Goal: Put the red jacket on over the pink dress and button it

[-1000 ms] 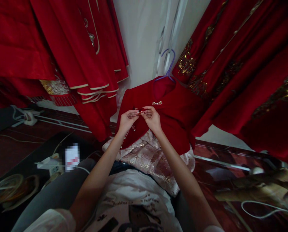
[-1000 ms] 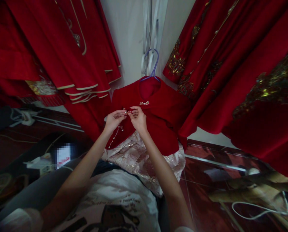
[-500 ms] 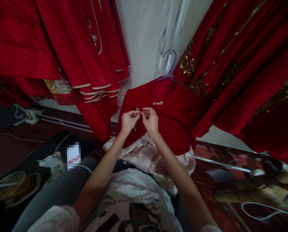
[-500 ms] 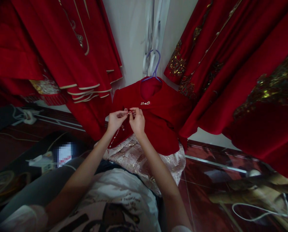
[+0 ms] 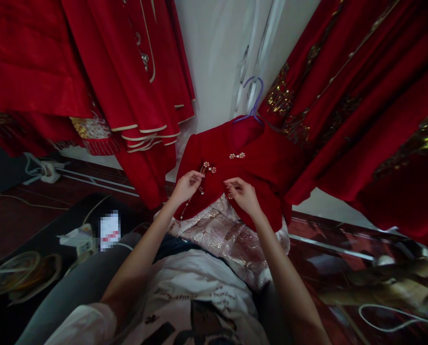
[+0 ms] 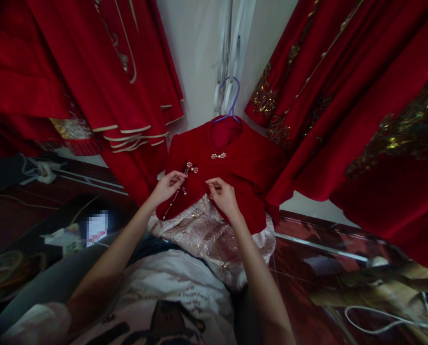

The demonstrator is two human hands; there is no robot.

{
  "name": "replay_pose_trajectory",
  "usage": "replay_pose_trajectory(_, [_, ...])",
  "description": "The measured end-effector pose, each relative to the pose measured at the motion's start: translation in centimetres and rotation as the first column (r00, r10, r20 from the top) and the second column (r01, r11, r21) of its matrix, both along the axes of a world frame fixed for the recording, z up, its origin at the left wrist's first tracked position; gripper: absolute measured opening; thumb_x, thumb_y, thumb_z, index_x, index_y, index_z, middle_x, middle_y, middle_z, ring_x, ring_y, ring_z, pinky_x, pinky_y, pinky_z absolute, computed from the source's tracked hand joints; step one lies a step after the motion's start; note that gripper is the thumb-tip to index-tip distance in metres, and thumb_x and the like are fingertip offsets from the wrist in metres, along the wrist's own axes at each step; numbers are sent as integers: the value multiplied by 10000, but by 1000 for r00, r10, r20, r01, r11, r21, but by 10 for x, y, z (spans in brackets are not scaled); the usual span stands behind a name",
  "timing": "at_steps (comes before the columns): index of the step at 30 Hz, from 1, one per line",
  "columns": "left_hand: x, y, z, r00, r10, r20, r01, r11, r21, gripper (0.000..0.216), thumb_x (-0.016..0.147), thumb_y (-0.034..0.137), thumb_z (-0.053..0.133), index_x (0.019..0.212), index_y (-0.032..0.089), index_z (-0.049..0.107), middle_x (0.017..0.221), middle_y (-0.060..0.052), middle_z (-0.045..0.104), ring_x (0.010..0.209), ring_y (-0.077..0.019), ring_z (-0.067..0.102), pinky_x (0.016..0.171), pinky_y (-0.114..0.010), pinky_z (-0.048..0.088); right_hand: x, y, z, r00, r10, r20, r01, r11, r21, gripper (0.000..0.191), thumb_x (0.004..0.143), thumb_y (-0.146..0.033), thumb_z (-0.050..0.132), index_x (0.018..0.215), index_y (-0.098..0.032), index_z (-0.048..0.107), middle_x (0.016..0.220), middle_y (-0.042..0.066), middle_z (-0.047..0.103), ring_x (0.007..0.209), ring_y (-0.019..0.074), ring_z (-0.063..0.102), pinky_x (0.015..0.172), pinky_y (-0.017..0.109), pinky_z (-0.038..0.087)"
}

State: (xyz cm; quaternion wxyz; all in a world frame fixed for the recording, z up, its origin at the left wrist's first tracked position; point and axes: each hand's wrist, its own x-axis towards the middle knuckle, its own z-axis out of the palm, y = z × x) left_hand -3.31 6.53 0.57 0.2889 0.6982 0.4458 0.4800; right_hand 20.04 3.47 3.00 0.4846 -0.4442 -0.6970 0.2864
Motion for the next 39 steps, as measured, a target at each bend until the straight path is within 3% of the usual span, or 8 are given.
replay_pose_trajectory(6, [2,-51,-36,997,-42,-72,41,999,-7,337,835,185,575,1172,195,569,1113,-80,618,895,-143,634,775,-280,548,37,-7,8,959,18,283,14,994,-111,141,850,-251,587,937,-193,681,836,36,728,702,139,673,650,246,519])
replay_pose_trajectory(11, [11,-59,-51,1000,10,-16,-10,1000,-14,390,840,183,580,1227,194,540,1252,-103,585,965,-157,633,861,-332,550,38,-6,1,945,160,287,-104,974,-200,235,777,-345,703,945,-188,652,849,38,703,741,137,657,672,246,516])
replay_pose_trajectory(15, [13,-59,-51,1000,14,2,-14,999,-35,425,817,182,613,1236,192,546,1250,-103,594,984,-168,634,890,-355,544,28,-1,-14,932,86,351,-46,992,-121,315,678,-233,758,933,-185,579,809,10,633,726,135,603,657,245,483])
replay_pose_trajectory(20, [20,-54,-49,984,42,171,-11,985,-174,412,776,168,647,1184,175,594,1278,-123,597,955,-165,652,833,-335,562,20,3,-23,897,-19,442,3,999,38,246,652,-95,638,841,-195,514,831,6,565,730,130,550,676,245,446])
replay_pose_trajectory(23, [27,-45,-48,962,92,258,-38,977,-208,363,740,121,661,1101,150,636,1154,-116,663,864,-141,667,819,-323,561,22,4,-22,907,-21,421,10,1000,30,245,641,-92,620,828,-198,502,800,-8,559,682,120,553,645,235,437])
replay_pose_trajectory(28, [31,-33,-46,940,146,308,-81,974,-212,315,659,10,643,946,131,686,938,-70,725,816,-136,677,857,-326,551,30,3,-16,947,127,296,-107,991,-84,224,675,-170,669,831,-201,510,688,-41,574,628,117,576,581,214,429])
replay_pose_trajectory(34, [26,-35,-38,920,175,351,-83,961,-264,217,672,18,613,832,125,716,880,-65,746,788,-147,695,874,-346,557,32,-10,9,948,306,89,-283,937,-207,213,729,-305,721,836,-171,594,813,4,642,704,105,592,653,221,474])
replay_pose_trajectory(39, [23,-41,-31,906,181,382,-61,950,-305,157,691,99,663,836,125,719,896,-70,756,796,-152,707,868,-344,570,4,-21,18,934,356,11,-345,913,-216,253,741,-352,732,891,-171,643,824,18,683,730,114,624,700,242,507])
